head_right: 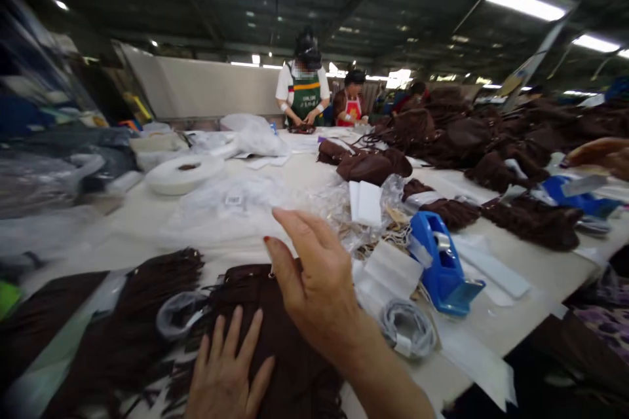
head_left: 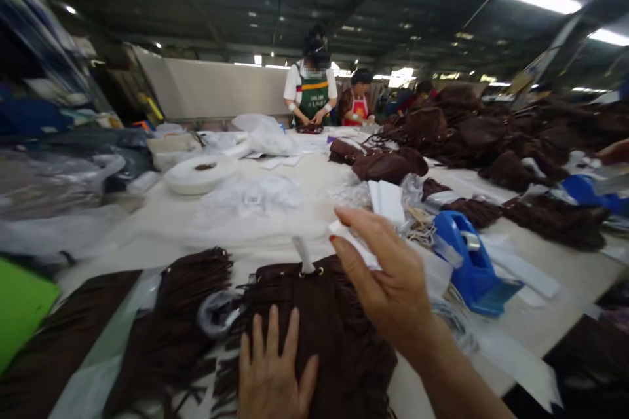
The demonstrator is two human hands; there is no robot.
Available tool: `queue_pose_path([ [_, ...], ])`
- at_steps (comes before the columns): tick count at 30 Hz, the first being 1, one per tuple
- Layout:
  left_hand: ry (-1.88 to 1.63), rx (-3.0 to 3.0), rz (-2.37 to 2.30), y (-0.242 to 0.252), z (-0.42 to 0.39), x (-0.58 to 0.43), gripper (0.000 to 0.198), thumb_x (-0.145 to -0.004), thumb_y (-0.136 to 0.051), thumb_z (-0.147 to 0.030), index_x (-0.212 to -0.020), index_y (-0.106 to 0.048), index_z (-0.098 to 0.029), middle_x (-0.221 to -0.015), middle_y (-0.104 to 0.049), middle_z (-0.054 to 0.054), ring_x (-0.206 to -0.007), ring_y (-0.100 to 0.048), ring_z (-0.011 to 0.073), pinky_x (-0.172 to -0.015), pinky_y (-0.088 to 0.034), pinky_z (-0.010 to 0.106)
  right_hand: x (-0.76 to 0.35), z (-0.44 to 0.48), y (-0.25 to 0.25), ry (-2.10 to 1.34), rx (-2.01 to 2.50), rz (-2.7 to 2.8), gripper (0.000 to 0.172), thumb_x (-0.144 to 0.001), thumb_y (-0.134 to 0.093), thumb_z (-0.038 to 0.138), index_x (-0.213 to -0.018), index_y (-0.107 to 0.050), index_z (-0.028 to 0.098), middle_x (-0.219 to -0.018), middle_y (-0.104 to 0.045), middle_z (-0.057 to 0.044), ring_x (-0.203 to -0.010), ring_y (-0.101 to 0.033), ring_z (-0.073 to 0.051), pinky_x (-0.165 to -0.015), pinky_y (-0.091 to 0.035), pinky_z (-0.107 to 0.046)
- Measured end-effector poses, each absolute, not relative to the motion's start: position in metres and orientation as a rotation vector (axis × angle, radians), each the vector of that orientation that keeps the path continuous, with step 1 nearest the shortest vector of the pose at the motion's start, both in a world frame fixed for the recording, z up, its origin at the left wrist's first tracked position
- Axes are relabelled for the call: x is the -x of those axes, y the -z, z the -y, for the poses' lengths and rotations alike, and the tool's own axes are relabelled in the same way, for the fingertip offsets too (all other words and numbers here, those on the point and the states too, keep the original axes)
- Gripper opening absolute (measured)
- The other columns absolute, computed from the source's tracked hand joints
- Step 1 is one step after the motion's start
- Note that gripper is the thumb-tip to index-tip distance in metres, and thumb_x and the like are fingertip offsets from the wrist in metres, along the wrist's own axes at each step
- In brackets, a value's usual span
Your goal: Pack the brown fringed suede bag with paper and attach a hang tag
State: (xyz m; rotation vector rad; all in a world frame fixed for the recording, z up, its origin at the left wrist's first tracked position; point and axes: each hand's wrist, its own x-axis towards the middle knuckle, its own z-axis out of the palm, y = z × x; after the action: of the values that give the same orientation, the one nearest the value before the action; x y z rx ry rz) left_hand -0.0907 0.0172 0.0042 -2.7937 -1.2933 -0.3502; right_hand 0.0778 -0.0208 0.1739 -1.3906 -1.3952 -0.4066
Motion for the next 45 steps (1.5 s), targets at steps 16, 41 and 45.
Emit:
queue_pose_path([
  [16, 0.518, 2.651, 1.141, 0.007, -0.022, 0.089, 0.053, -0.081, -0.047, -0.037, -0.131, -0.042, -0.023, -0.135, -0.043, 0.017, -0.122, -0.039, 0.0403, -0.095, -0.036, 0.054, -0.095, 0.052, -0.032, 0.101, 1.764, 1.631, 0.037, -0.091, -0.040, 0.030, -0.126, -0.048, 0.021, -0.135, -0.046, -0.009, -0.127, -0.040, -0.022, -0.101, -0.041, -0.042],
  [41, 0.486, 2.680, 1.128, 0.015, -0.030, 0.093, 0.053, -0.084, -0.045, -0.040, -0.134, -0.034, -0.027, -0.137, -0.041, 0.014, -0.122, -0.041, 0.0388, -0.092, -0.040, 0.053, -0.089, 0.029, -0.044, 0.280, 1.778, 1.827, 0.052, -0.073, -0.046, 0.006, -0.122, -0.048, 0.020, -0.118, -0.058, -0.008, -0.115, -0.046, -0.025, -0.103, -0.028, -0.051],
  [45, 0.479, 2.700, 1.145, 0.018, -0.030, 0.093, 0.055, -0.083, -0.047, -0.041, -0.135, -0.032, -0.028, -0.139, -0.038, 0.013, -0.123, -0.039, 0.0382, -0.094, -0.038, 0.053, -0.115, 0.030, -0.047, 0.048, 1.800, 1.941, 0.024, -0.076, -0.053, 0.017, -0.098, -0.060, 0.021, -0.086, -0.063, -0.003, -0.088, -0.054, -0.020, -0.094, -0.035, -0.045],
])
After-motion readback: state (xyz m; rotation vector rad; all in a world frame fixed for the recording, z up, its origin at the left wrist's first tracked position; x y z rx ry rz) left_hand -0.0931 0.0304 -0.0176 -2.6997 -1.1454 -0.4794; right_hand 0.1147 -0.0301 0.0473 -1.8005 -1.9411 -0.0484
